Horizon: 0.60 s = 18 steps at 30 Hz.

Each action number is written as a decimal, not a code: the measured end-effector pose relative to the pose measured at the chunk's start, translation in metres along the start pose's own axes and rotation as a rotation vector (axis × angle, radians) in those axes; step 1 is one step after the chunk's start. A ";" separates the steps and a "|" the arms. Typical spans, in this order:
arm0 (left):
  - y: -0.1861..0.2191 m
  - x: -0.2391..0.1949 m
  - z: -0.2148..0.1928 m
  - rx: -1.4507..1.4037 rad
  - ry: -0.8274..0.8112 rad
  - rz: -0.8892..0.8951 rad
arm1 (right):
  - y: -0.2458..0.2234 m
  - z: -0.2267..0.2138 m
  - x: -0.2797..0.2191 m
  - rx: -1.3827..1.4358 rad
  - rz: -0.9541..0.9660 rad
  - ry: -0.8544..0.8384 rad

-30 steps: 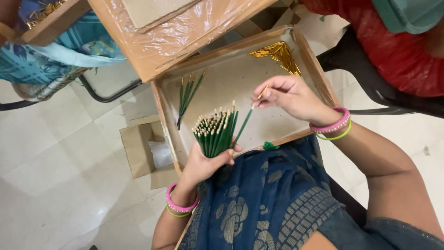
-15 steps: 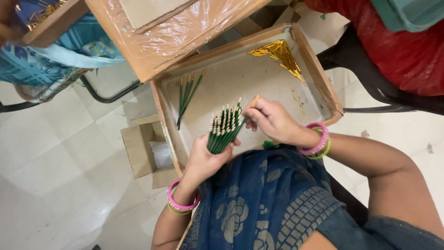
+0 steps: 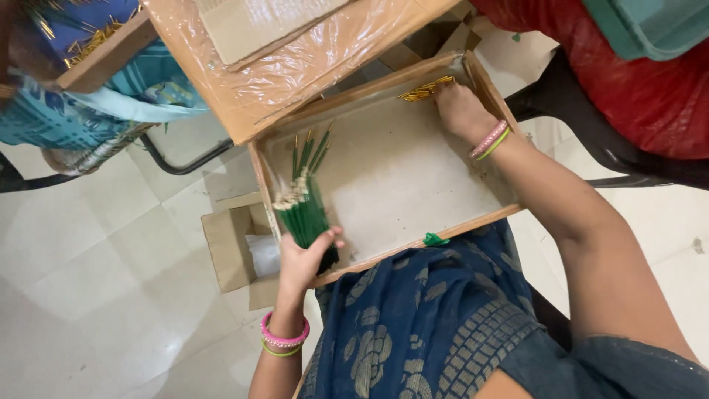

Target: The person gathers green sticks into a bundle, presses the stick tips into a black block, taps the bundle against a ridged board to align the tips, and attaches small gold foil pieces to the stick tips one at a time, holding finished sticks in a cardboard tray.

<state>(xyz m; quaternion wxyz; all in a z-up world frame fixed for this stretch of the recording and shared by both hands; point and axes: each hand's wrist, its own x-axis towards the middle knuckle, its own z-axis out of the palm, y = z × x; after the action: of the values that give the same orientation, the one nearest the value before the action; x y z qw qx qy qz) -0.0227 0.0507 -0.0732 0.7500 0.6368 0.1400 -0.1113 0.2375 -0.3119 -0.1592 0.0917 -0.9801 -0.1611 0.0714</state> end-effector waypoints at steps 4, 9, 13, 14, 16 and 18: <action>0.031 -0.001 0.019 0.154 0.052 -0.127 | -0.013 -0.050 -0.024 0.140 0.061 -0.143; 0.040 -0.003 0.030 -0.086 -0.165 0.035 | -0.027 -0.083 -0.058 0.754 0.000 -0.136; 0.061 -0.012 0.044 -0.163 -0.309 0.036 | -0.072 -0.118 -0.103 1.119 -0.053 -0.175; 0.066 -0.014 0.047 -0.137 -0.334 0.006 | -0.081 -0.124 -0.113 1.251 -0.097 -0.183; 0.073 -0.019 0.052 -0.110 -0.362 -0.024 | -0.097 -0.134 -0.128 1.382 -0.140 -0.187; 0.079 -0.024 0.055 -0.080 -0.408 -0.030 | -0.109 -0.144 -0.137 1.566 -0.126 -0.276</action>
<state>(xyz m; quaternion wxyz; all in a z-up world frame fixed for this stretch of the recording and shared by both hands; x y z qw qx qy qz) -0.0142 0.0090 0.0165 0.7858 0.5686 -0.0008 -0.2434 0.1001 -0.2780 0.0181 0.7365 -0.6023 -0.1292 0.2794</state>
